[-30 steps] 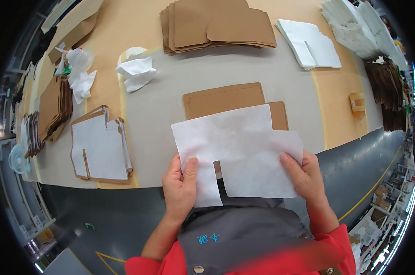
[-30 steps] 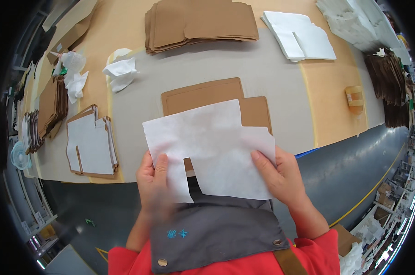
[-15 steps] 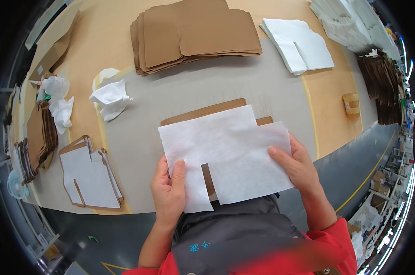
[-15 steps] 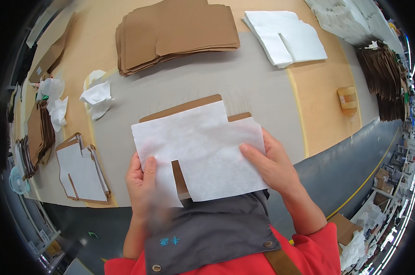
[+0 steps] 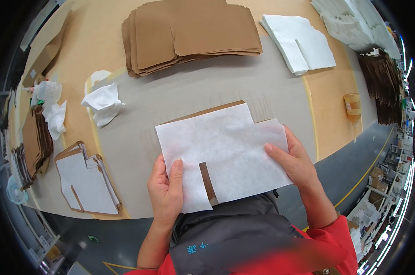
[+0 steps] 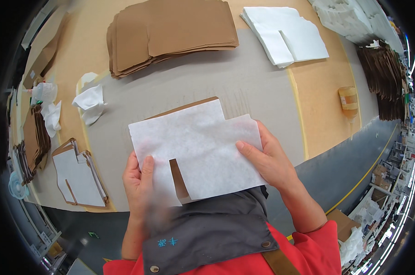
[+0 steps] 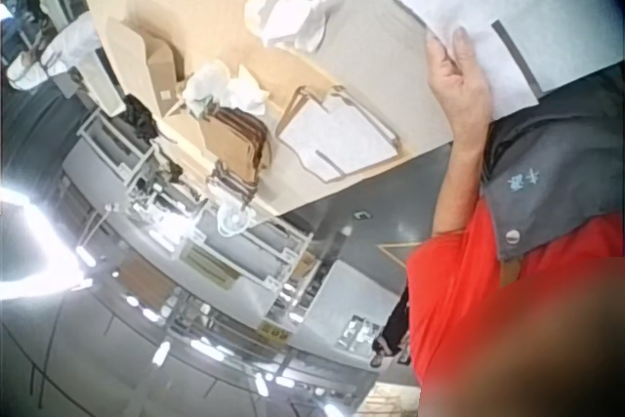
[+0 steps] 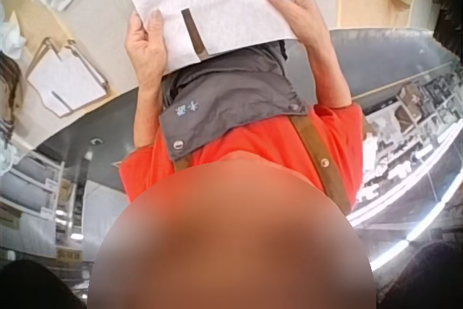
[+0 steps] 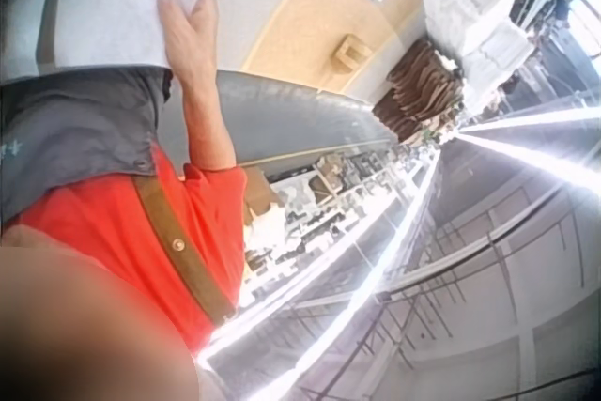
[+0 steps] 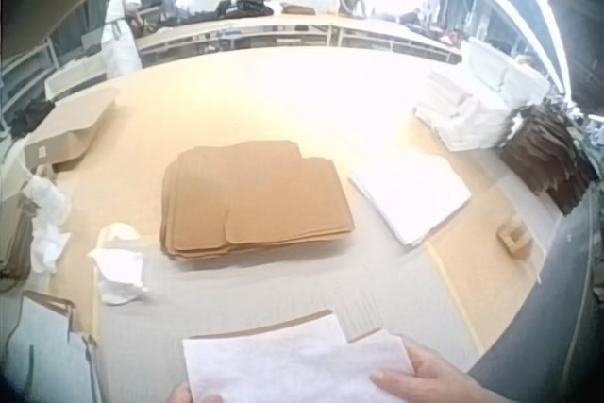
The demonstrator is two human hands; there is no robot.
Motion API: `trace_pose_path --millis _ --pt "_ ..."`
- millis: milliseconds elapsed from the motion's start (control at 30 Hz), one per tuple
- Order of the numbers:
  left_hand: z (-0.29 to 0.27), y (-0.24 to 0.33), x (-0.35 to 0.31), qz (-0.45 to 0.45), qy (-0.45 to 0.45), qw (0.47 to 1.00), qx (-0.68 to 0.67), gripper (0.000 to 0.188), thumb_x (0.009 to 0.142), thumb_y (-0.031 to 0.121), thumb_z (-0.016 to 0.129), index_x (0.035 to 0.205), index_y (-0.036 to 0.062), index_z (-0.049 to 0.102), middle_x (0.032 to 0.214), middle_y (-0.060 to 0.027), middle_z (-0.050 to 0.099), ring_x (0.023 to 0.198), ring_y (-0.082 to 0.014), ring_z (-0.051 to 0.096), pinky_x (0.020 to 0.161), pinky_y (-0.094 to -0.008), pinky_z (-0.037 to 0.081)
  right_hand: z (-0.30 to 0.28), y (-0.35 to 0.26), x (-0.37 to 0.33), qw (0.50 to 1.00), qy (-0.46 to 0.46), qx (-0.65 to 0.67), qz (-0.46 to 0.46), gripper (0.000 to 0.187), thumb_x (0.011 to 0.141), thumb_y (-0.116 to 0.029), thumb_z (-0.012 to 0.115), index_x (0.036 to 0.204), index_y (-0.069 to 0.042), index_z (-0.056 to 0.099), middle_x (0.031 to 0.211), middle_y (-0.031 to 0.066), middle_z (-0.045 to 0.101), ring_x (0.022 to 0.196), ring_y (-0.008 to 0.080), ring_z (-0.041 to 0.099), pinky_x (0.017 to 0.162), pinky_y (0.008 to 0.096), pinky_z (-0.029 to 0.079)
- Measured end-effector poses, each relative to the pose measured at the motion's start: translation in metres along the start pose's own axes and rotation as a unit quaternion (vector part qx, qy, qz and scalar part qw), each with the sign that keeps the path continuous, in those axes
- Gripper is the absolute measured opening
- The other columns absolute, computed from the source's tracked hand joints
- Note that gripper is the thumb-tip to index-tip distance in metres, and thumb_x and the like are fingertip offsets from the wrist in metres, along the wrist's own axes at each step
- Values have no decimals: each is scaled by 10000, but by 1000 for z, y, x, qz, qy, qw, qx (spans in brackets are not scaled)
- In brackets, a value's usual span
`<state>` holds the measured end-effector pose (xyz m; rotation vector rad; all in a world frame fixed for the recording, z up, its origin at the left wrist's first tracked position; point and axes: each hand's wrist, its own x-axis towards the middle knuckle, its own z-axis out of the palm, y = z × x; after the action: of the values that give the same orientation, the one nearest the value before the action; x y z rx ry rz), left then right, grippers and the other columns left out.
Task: Applying adhesive lines to a flat cardboard component and precision bonding a precut lining paper to it.
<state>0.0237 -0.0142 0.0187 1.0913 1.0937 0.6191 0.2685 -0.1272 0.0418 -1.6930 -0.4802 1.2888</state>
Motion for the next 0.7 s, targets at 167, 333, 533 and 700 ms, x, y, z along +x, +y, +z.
trace_pose_path --millis 167,333,533,700 --pt "0 -1 2 -5 -5 1000 2 318 1042 126 534 1309 -48 536 1151 -60 653 1020 -87 587 900 -240 463 -2 1 2 1000 -2 -5 0 414 975 -146 629 1339 5 498 1193 64 615 1093 122 569 942 297 466" --pt "1 -1 3 -9 -4 1000 4 328 1042 128 534 1317 -50 531 1167 -67 651 1037 -94 589 912 -245 463 -1 1 3 1000 1 -18 10 417 974 -154 633 1335 3 496 1180 69 614 1085 125 570 936 297 467" --pt "1 -2 4 -16 -5 1000 7 336 1041 125 534 1327 -53 525 1183 -73 647 1049 -99 590 921 -248 463 -2 3 5 1000 -2 -16 9 411 972 -151 632 1328 4 495 1176 69 613 1081 126 571 932 297 469" --pt "3 -2 5 -21 -2 1000 8 345 1042 125 531 1337 -54 518 1188 -74 646 1048 -98 590 921 -248 465 -3 3 5 1000 0 -21 5 401 973 -147 629 1321 3 499 1173 66 613 1078 124 571 930 296 469"
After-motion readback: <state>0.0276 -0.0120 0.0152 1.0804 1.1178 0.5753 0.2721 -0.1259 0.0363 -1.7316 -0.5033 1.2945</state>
